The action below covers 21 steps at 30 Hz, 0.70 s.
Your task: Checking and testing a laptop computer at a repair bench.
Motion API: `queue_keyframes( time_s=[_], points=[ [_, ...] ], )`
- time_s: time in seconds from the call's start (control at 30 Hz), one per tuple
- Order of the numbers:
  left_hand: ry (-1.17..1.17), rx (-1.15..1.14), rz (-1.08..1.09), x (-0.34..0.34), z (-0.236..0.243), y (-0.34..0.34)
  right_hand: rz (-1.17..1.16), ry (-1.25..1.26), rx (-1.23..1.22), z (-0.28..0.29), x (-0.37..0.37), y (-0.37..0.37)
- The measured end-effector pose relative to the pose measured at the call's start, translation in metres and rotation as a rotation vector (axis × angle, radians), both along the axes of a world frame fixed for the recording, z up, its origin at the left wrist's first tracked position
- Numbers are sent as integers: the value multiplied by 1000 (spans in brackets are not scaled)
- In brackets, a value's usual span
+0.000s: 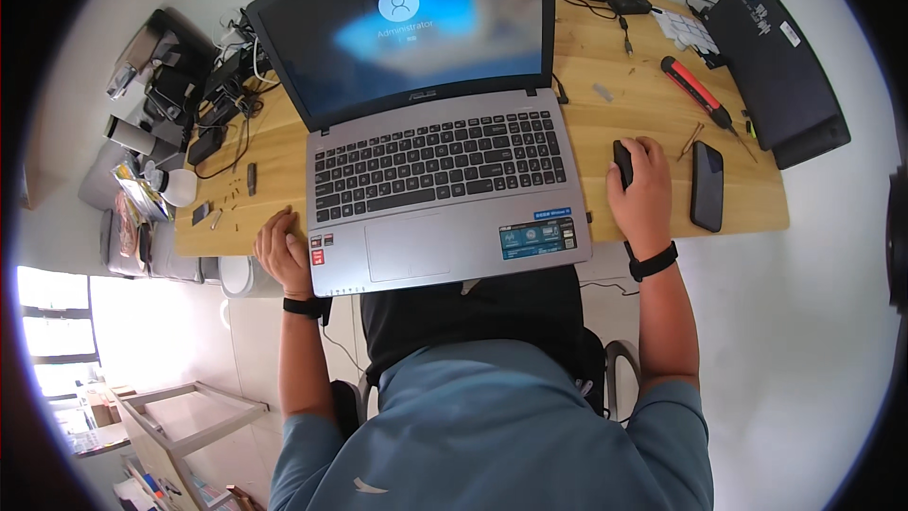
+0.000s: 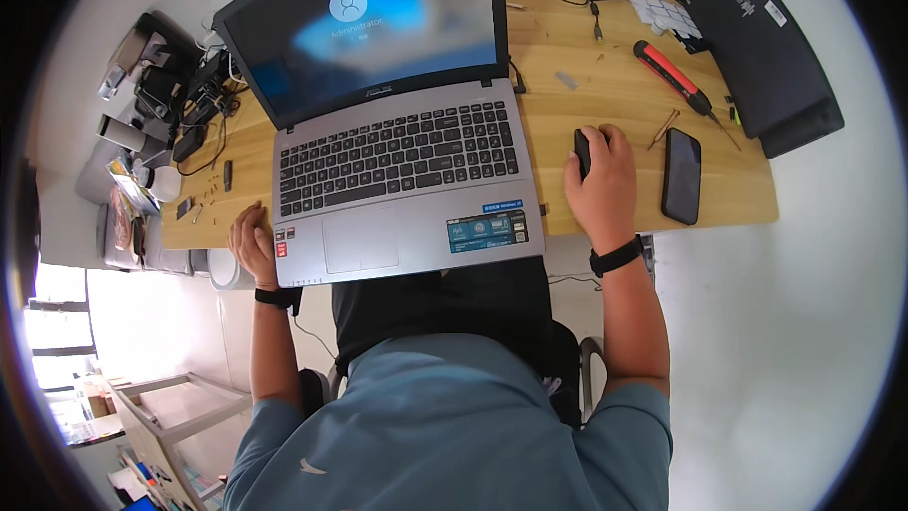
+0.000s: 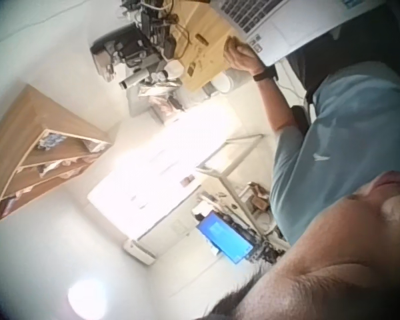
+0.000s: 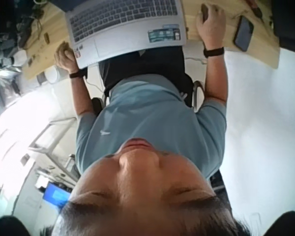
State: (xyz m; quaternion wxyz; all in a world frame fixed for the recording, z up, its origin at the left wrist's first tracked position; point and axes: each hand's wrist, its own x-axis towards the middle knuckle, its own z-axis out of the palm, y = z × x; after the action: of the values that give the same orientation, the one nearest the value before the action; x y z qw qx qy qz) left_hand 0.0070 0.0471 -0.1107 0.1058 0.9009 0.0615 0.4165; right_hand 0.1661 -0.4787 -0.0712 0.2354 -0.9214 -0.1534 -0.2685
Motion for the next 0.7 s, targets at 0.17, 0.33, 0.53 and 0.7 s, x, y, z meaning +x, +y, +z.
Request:
queue_keyframes(
  time_s=[0.17, 0.33, 0.53, 0.7],
  points=[
    [4, 31, 11, -3, -8, 4, 10, 20, -20, 8, 0, 5],
    [21, -9, 33, -8, 0, 0, -38, 52, -86, 10, -3, 11],
    [37, -15, 14, -3, 5, -3, 5, 84, -106, 13, -3, 9],
    [23, -2, 20, -6, 7, -2, 3, 122, -111, 15, 0, 10]
  ],
)
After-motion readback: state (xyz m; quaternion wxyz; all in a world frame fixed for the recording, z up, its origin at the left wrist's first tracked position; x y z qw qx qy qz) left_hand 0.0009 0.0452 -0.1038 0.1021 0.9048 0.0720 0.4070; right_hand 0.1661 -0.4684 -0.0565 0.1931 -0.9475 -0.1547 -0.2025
